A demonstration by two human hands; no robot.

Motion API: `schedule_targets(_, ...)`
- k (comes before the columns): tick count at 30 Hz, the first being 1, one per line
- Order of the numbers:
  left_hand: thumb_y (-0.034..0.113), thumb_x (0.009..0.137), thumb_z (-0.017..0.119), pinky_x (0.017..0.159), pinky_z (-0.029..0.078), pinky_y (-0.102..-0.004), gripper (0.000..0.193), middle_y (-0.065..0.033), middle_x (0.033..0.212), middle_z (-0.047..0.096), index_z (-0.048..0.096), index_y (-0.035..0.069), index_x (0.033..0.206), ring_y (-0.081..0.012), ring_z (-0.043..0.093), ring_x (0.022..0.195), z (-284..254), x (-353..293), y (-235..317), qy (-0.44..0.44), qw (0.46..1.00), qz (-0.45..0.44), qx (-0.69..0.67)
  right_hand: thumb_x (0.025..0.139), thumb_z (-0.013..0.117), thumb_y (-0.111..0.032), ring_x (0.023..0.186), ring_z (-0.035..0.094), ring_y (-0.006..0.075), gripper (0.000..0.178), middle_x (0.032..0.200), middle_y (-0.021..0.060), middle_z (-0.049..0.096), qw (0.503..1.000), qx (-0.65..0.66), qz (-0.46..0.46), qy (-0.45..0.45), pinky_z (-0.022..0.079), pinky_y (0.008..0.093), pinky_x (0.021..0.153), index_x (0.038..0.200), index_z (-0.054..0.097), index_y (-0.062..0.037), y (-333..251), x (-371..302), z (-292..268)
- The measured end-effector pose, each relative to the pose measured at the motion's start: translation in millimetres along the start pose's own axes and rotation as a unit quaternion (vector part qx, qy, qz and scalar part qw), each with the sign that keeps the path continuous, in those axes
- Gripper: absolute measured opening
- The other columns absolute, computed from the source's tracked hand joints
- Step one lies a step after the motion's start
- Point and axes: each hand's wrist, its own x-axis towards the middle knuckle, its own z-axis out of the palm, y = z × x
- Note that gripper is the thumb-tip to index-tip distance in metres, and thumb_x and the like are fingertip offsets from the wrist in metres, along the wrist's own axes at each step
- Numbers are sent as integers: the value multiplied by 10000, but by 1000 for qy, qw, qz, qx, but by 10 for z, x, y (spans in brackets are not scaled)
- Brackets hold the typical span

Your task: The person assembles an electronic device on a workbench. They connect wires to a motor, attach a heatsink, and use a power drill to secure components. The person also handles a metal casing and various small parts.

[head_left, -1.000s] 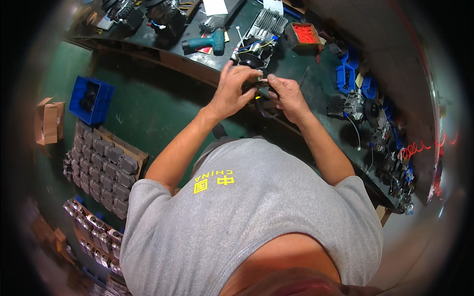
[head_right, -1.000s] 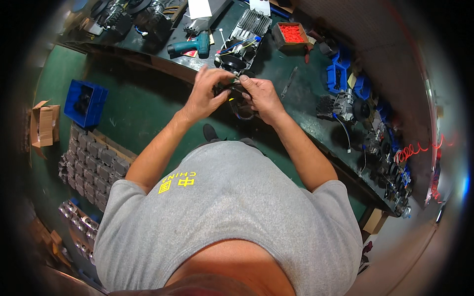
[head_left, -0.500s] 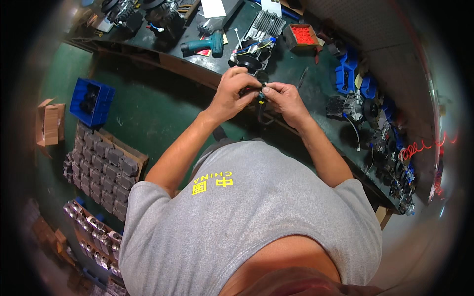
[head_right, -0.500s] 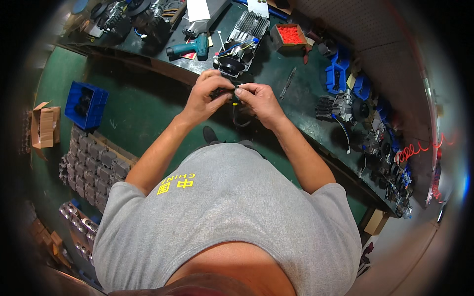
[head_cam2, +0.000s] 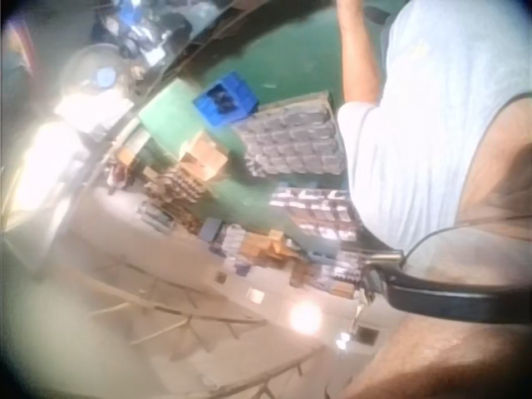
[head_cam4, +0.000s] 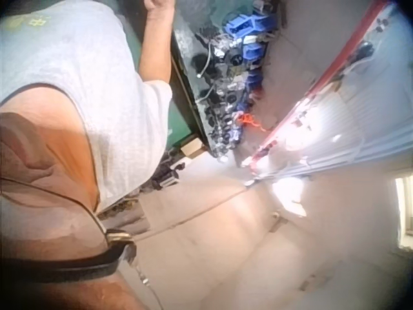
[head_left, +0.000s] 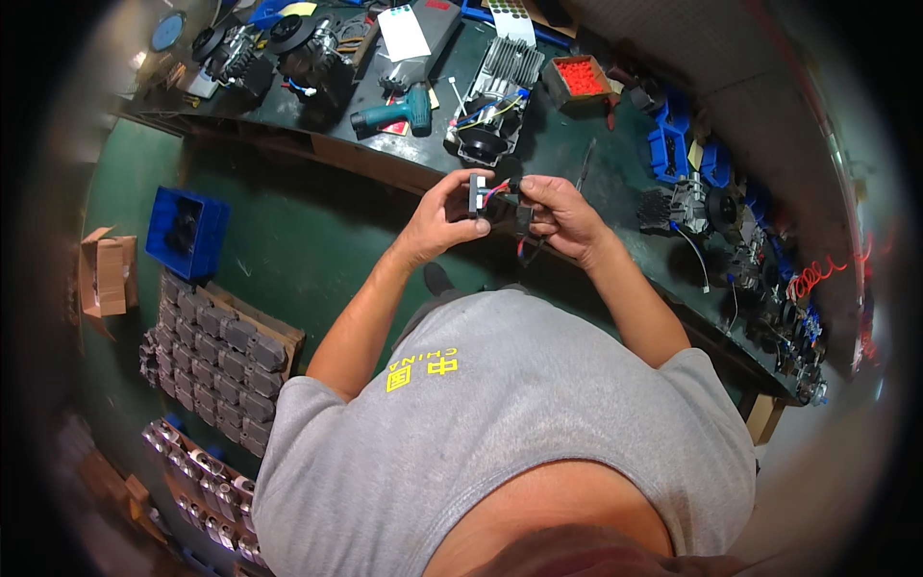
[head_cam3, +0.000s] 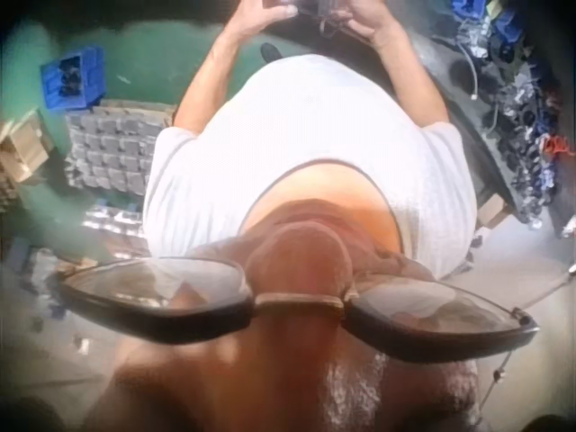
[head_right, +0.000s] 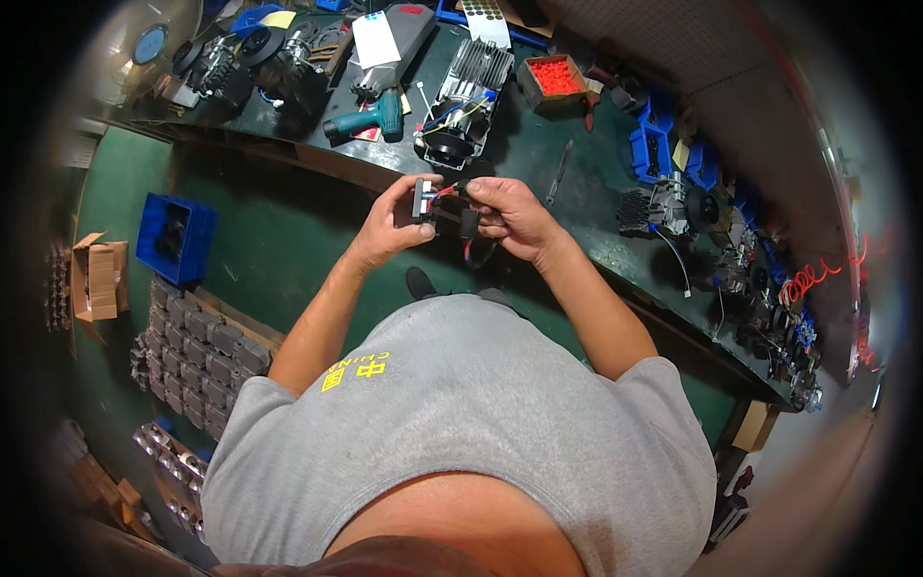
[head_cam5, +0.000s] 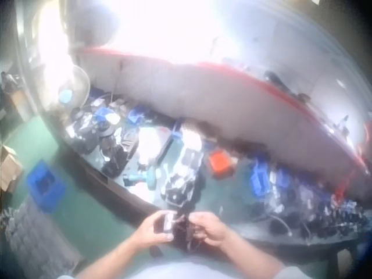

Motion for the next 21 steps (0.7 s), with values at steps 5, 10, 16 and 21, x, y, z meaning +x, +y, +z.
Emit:
schedule_targets(5,222,736,884,892,525,-307,681,-62,1093,671,576,23,1309,-144,646,1001,-86,-45,45,94,984,-25,146,976,695,-211,657,541,29,272,841,8,677,964,-186,-140,129,418,195,551,1121,692,20,141,64,58)
schedule_targets(10,256,699,910,814,537,-311,628,-115,1027,702,640,26,1218,-169,675,932,-127,-35,39,192,897,-42,396,924,740,-150,803,611,67,269,885,30,717,857,-380,-267,221,509,255,714,1097,705,53,420,128,83)
schedule_targets(16,336,651,930,839,531,-392,724,-149,989,692,637,34,1240,-287,664,917,-195,38,-332,228,824,-32,518,913,734,-149,846,657,106,283,942,117,749,836,-442,-249,212,525,280,777,1105,700,55,599,193,-78)
schedule_targets(21,245,693,870,913,516,-403,649,-159,1077,691,623,54,1262,-314,654,1034,-258,92,-337,150,931,-41,330,918,718,-222,866,689,161,323,978,132,750,847,-452,-235,155,525,293,794,1124,717,27,86,584,-548)
